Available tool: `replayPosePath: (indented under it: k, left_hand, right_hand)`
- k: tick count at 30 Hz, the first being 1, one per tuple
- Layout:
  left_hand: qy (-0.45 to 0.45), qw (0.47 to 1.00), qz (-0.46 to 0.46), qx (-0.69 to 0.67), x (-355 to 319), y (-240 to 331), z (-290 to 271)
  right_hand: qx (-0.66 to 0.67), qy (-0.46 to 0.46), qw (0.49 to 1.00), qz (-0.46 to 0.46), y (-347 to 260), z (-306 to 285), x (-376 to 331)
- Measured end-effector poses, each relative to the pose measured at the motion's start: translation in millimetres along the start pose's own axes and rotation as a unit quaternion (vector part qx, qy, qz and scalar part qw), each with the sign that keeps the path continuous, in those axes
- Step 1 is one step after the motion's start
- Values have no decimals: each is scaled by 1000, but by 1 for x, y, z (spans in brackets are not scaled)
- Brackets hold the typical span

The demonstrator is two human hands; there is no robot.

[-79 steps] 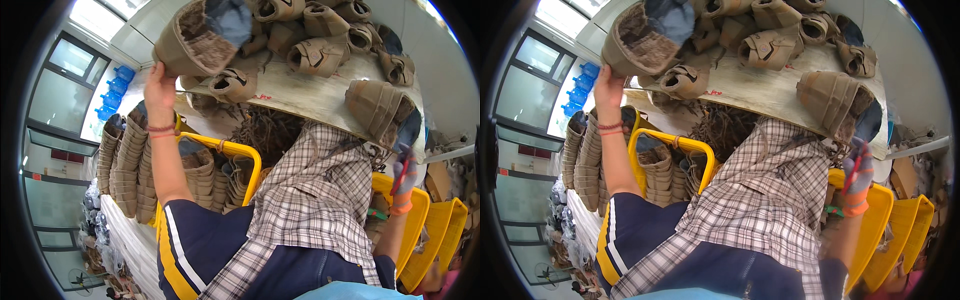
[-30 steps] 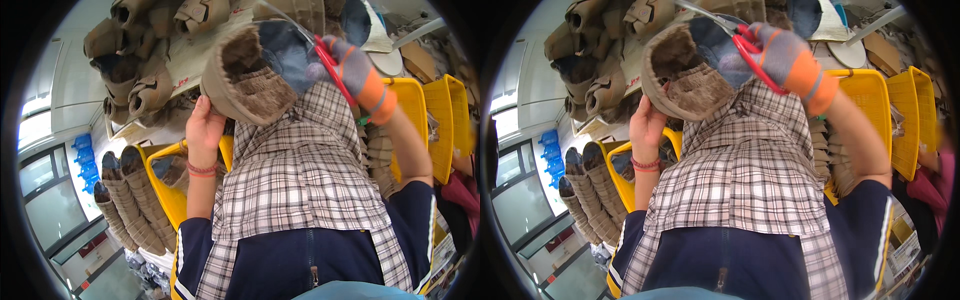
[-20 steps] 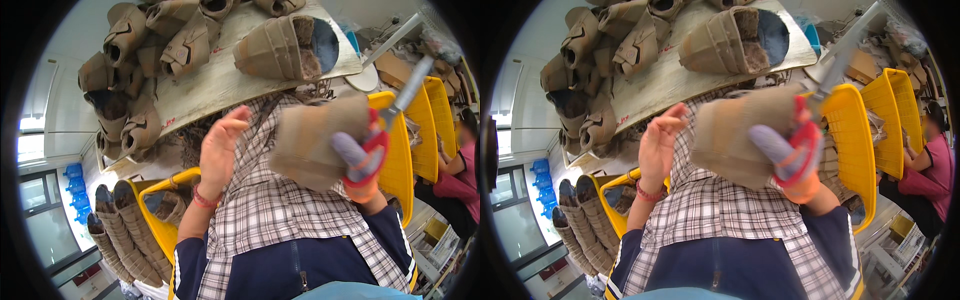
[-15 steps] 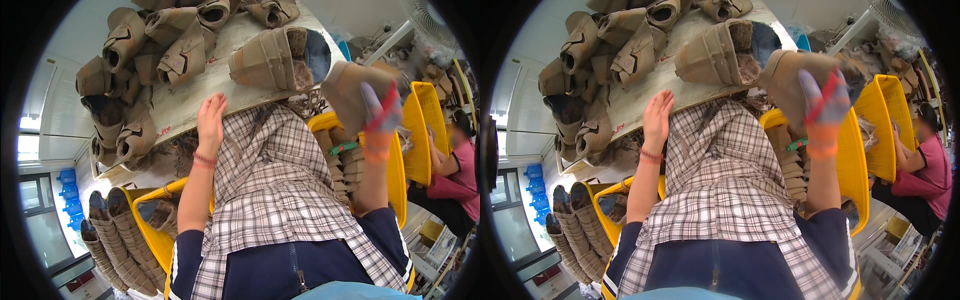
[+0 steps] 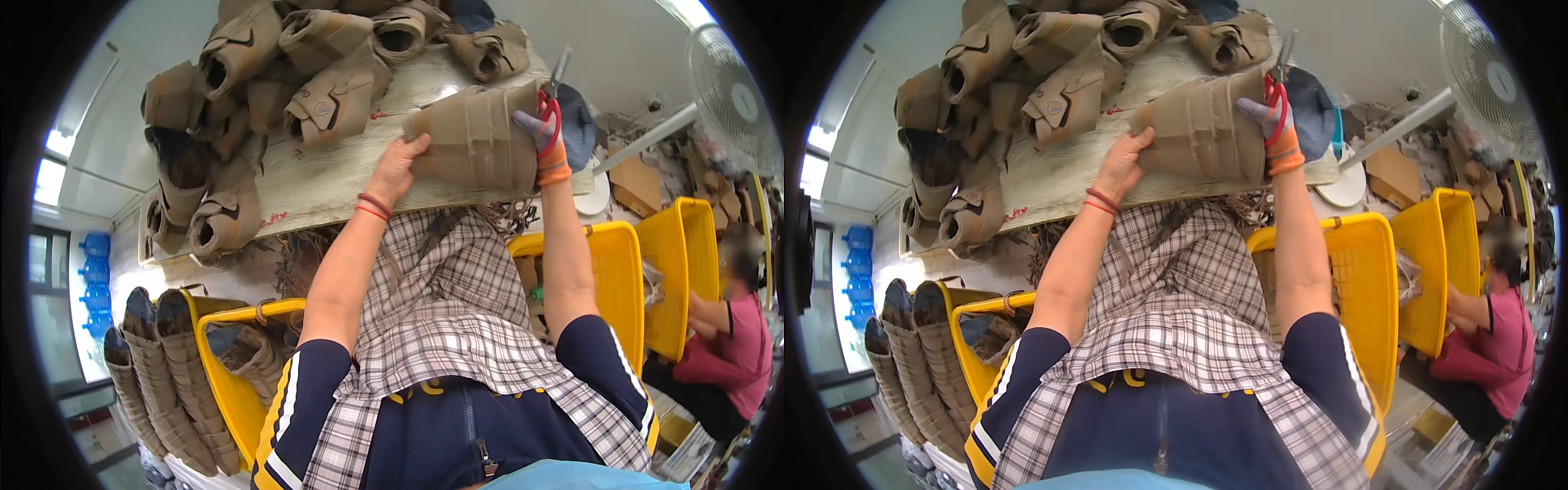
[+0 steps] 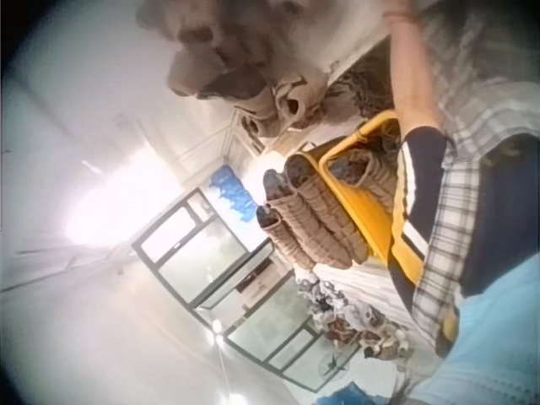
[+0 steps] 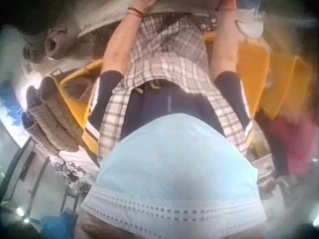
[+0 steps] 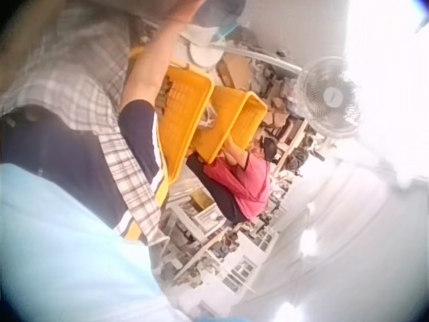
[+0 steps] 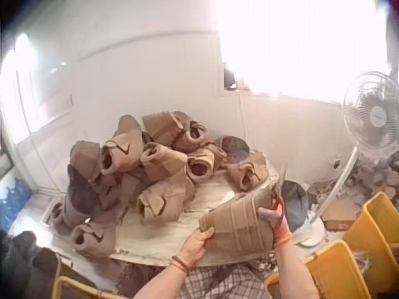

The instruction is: The person uses a rotary tool to grind the interior lining of a boot, then switches to scissors to trim the inner fur. They repeat this process on multiple boots, placing finished items into a yellow bin.

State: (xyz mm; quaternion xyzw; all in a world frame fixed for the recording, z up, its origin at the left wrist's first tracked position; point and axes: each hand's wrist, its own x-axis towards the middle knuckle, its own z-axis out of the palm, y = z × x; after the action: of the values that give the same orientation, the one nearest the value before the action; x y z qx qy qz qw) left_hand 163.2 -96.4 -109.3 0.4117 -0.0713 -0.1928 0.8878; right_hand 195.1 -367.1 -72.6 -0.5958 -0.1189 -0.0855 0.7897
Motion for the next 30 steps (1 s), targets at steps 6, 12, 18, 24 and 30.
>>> replayPosePath:
  k: [6, 12, 18, 24, 30]
  left_hand:
    - [177, 946, 154, 225, 0, -6, 12]
    - [400, 469, 408, 674, -138, 70, -27]
    - [467, 313, 157, 812, -280, 150, -143]
    - [431, 641, 305, 557, -285, 196, -85]
    - [294, 935, 196, -25, -300, 171, -47]
  right_hand:
    - [200, 180, 961, 69, 66, -32, 13]
    - [-5, 138, 990, 10, 21, -29, -62]
    - [-12, 193, 981, -18, -14, -37, -121]
    - [-130, 95, 987, 26, -54, 13, -165]
    - [-313, -142, 937, 56, -112, 110, -193]
